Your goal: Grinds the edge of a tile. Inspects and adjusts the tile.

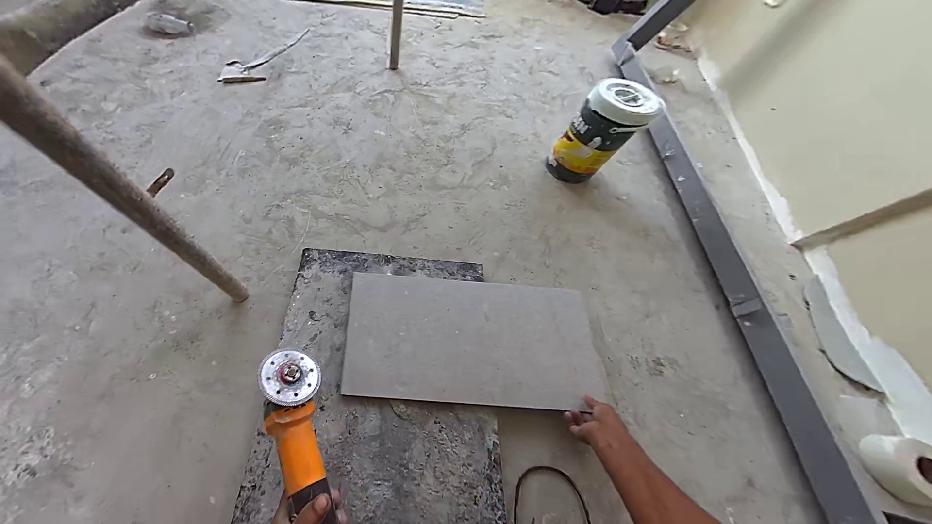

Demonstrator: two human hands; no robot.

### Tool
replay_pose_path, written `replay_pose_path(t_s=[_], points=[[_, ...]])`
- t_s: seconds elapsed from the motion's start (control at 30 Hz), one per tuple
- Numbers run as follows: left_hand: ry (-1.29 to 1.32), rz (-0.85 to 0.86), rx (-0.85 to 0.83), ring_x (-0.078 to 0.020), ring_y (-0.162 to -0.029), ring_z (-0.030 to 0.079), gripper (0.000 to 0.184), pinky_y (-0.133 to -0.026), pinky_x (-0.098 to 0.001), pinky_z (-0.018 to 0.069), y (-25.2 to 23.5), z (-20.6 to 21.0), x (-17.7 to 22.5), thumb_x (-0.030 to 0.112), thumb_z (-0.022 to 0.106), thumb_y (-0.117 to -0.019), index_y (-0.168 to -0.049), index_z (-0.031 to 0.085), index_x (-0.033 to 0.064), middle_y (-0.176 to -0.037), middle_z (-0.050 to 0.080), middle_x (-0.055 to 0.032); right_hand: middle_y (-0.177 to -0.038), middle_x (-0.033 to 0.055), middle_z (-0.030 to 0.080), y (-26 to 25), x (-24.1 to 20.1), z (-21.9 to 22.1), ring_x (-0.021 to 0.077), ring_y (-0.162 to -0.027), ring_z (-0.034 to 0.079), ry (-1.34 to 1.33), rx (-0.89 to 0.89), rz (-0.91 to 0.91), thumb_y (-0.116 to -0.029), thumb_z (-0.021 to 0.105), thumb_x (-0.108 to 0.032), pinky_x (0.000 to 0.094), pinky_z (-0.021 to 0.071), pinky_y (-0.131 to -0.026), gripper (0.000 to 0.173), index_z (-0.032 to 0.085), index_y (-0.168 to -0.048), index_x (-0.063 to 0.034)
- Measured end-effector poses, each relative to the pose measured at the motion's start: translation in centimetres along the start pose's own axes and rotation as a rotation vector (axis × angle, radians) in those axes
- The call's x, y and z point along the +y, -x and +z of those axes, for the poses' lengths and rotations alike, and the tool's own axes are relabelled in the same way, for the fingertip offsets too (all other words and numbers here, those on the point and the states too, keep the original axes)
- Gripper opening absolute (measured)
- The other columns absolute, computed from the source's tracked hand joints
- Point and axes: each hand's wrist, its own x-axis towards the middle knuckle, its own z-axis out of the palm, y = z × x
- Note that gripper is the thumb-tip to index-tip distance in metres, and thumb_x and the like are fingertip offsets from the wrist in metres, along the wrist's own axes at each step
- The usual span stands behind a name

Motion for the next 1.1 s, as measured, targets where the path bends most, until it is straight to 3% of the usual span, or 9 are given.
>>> replay_pose_path(t_s=[0.2, 0.27, 0.37, 0.43, 0.5, 0.67, 0.9, 1.0, 1.1], points=[[0.163, -0.054, 0.017, -0.0296, -0.067, 0.073, 0.089, -0.059, -0.0415, 0.0638, 0.4, 0.2, -1.1, 0.038, 0.093, -0.0657, -0.128, 0.043, -0.0026, -0.090, 0.071, -0.0209, -0.146, 0.0278, 0.047, 5.2, -2.2, 2.8, 0.0365, -0.119, 0.059, 0.356, -0.143, -0.421, -0.1043, 0.059, -0.025, 0.0484, 0.0537, -0.092, 0.062, 0.032, -0.154, 0.0006], [0.246, -0.078, 0.009, -0.0295, -0.067, 0.073, 0.088, -0.058, -0.0412, 0.0635, -0.1, 0.6, -1.4, 0.037, 0.093, -0.0639, -0.126, 0.045, -0.0025, -0.091, 0.071, -0.0213, -0.145, 0.0296, 0.051, 10.9, 1.1, 3.2, 0.0390, -0.120, 0.062, 0.666, -0.523, -0.670, -0.1012, 0.063, -0.018, 0.0540, 0.0542, -0.096, 0.063, 0.035, -0.154, 0.0038], [0.406, -0.115, -0.042, -0.0289, -0.068, 0.073, 0.087, -0.057, -0.0406, 0.0632, -1.2, 1.5, -1.3, 0.034, 0.093, -0.0629, -0.126, 0.045, -0.0017, -0.092, 0.070, -0.0209, -0.145, 0.0141, 0.059, 21.5, 9.2, 4.1, 0.0272, -0.118, 0.067, 1.061, -1.291, -0.694, -0.0874, 0.078, -0.022, 0.0472, 0.0603, -0.093, 0.071, 0.049, -0.151, -0.0087], [0.456, -0.111, -0.077, -0.0280, -0.066, 0.072, 0.081, -0.057, -0.0398, 0.0631, -1.9, 1.9, -0.8, 0.033, 0.094, -0.0630, -0.120, 0.050, -0.0025, -0.090, 0.070, -0.0208, -0.166, 0.0085, 0.033, 27.0, 14.1, 4.6, 0.0252, -0.138, 0.052, 1.218, -1.734, -0.632, -0.0816, 0.086, -0.028, 0.0476, 0.0550, -0.100, 0.091, 0.039, -0.159, -0.0161], [0.470, -0.062, -0.070, -0.0251, -0.061, 0.071, 0.068, -0.055, -0.0377, 0.0619, -2.2, 2.4, 0.0, 0.033, 0.094, -0.0610, -0.108, 0.060, -0.0026, -0.080, 0.070, -0.0188, -0.171, 0.0146, 0.019, 29.9, 16.9, 5.0, 0.0276, -0.147, 0.042, 1.214, -1.926, -0.701, -0.0807, 0.087, -0.026, 0.0459, 0.0515, -0.106, 0.101, 0.030, -0.163, -0.0130], [0.560, -0.027, -0.138, -0.0241, -0.061, 0.072, 0.056, -0.057, -0.0364, 0.0623, -3.2, 2.9, 1.9, 0.030, 0.092, -0.0622, -0.100, 0.065, -0.0011, -0.076, 0.070, -0.0181, -0.163, 0.0187, 0.036, 30.9, 18.7, 5.5, 0.0247, -0.141, 0.051, 1.028, -1.816, -0.989, -0.0857, 0.083, -0.020, 0.0383, 0.0494, -0.110, 0.083, 0.042, -0.157, -0.0092], [0.478, -0.062, -0.109, -0.0257, -0.061, 0.071, 0.061, -0.056, -0.0387, 0.0620, -5.0, 3.3, 3.3, 0.027, 0.090, -0.0624, -0.106, 0.061, -0.0029, -0.076, 0.069, -0.0199, -0.159, 0.0195, 0.042, 31.0, 19.1, 6.5, 0.0243, -0.128, 0.060, 0.975, -1.748, -1.043, -0.0840, 0.083, -0.020, 0.0386, 0.0557, -0.101, 0.081, 0.044, -0.154, -0.0062], [0.081, -0.075, -0.014, -0.0303, -0.065, 0.070, 0.067, -0.057, -0.0418, 0.0629, -7.1, 3.0, 5.2, 0.019, 0.077, -0.0736, -0.128, 0.045, -0.0045, -0.085, 0.067, -0.0227, -0.162, 0.0127, 0.041, 28.8, 16.7, 9.8, 0.0276, -0.144, 0.047, 1.319, -1.588, -1.105, -0.0807, 0.087, -0.038, 0.0479, 0.0446, -0.115, 0.085, 0.049, -0.153, -0.0130], [-0.308, -0.007, 0.075, -0.0322, -0.071, 0.072, 0.074, -0.063, -0.0456, 0.0643, -9.3, 3.1, 7.6, 0.019, 0.085, -0.0715, -0.133, 0.049, -0.0015, -0.094, 0.069, -0.0217, -0.167, 0.0173, 0.029, 22.5, 14.3, 14.3, 0.0410, -0.151, 0.032, 1.655, -1.129, -1.225, -0.0753, 0.089, -0.045, 0.0661, 0.0344, -0.116, 0.097, 0.043, -0.158, -0.0217]])
